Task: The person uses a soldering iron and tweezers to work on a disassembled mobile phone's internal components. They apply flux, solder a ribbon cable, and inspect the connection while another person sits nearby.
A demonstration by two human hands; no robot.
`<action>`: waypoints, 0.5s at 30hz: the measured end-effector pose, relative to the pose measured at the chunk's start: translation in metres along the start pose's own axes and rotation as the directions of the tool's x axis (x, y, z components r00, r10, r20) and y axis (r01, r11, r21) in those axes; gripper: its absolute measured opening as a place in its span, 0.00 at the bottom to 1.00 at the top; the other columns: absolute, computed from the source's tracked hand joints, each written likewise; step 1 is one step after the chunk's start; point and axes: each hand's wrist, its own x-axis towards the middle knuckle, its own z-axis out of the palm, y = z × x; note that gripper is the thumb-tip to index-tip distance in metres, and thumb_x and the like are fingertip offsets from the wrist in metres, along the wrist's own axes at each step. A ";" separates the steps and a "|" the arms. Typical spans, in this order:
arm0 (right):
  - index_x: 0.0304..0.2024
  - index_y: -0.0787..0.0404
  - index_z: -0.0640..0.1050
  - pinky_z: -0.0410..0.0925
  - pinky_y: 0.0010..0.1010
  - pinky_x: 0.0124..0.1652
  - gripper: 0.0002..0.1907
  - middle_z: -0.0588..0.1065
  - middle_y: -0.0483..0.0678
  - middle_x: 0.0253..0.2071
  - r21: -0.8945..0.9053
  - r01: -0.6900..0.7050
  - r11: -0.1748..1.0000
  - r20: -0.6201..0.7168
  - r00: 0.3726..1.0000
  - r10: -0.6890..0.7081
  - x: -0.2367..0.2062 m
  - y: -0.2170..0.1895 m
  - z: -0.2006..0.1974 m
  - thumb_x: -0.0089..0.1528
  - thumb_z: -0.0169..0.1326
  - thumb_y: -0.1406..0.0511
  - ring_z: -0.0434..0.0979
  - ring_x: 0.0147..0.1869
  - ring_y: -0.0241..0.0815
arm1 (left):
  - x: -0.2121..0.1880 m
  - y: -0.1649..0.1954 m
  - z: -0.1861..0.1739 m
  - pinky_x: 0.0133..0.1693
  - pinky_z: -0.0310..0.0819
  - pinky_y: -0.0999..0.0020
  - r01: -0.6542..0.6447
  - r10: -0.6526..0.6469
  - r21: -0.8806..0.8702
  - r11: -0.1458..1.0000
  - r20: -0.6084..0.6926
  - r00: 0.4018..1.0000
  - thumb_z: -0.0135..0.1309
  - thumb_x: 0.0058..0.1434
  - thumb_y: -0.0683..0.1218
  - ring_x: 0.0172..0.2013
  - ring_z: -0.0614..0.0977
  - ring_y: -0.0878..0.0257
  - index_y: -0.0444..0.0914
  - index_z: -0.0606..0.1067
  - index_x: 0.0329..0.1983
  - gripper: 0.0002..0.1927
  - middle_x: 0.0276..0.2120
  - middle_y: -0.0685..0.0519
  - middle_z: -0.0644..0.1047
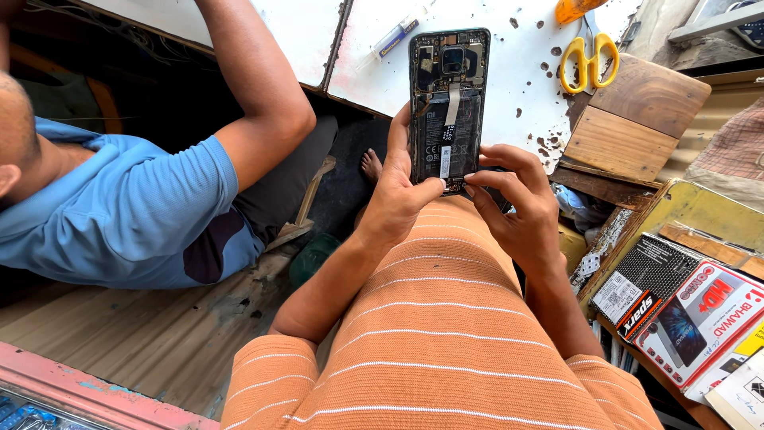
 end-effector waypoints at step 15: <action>0.44 0.64 0.82 0.76 0.28 0.47 0.09 0.73 0.51 0.58 0.025 -0.076 0.997 -0.050 0.996 0.077 -0.003 0.001 0.006 0.62 0.63 0.76 0.82 0.57 0.43 | 0.001 -0.002 0.001 0.64 0.70 0.67 0.010 -0.007 0.080 0.997 -0.030 1.000 0.42 0.52 0.25 0.64 0.70 0.63 0.39 0.42 0.80 0.51 0.65 0.47 0.64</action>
